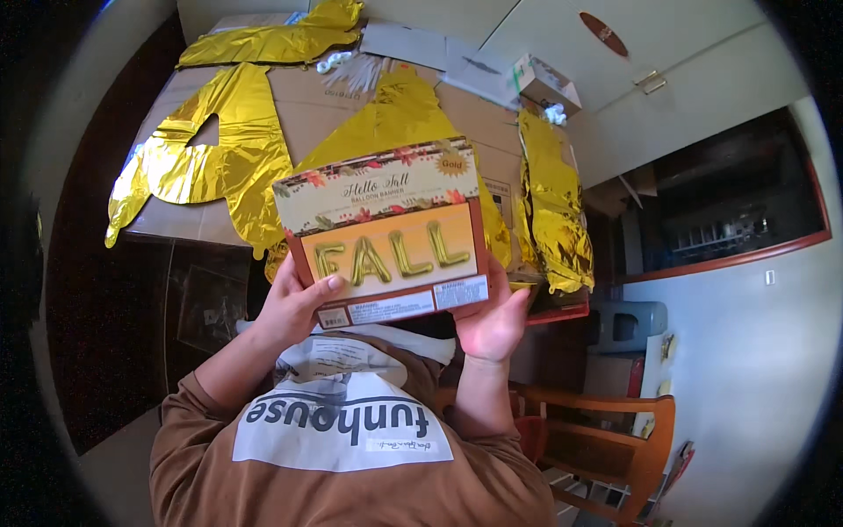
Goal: Folding gold foil decorations and placing them into cardboard backings with instructional inserts.
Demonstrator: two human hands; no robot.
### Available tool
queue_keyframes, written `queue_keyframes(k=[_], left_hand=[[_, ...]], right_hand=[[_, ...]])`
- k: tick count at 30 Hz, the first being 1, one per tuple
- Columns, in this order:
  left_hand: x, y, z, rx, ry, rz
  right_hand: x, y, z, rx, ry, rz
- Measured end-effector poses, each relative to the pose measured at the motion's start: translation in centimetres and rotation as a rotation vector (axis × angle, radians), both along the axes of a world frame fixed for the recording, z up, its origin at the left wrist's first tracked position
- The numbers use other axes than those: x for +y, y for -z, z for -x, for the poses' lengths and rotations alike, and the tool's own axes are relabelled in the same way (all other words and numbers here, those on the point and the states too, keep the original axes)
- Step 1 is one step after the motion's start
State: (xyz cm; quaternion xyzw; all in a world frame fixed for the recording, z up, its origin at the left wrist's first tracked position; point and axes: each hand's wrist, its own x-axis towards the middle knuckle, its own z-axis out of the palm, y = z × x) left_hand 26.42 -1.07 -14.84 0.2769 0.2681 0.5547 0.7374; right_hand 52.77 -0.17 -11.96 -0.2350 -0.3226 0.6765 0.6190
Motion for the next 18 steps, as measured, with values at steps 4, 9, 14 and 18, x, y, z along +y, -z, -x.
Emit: queue_keyframes(k=[4,9,14,18], left_hand=[[1.1,0.6,-1.0,0.024,-0.037,-0.046],[1.5,0.6,-1.3,-0.008,-0.058,-0.016],[1.6,1.3,-0.9,-0.041,-0.025,0.031],[1.6,1.0,-1.7,-0.063,-0.084,-0.007]], right_hand=[[0.4,0.8,1.7,-0.391,0.270,-0.052],[1.4,1.2,2.4,-0.409,0.345,-0.043],[1.5,0.6,2.1,-0.335,0.274,-0.036],[1.6,1.5,2.3,-0.147,0.249,-0.013]])
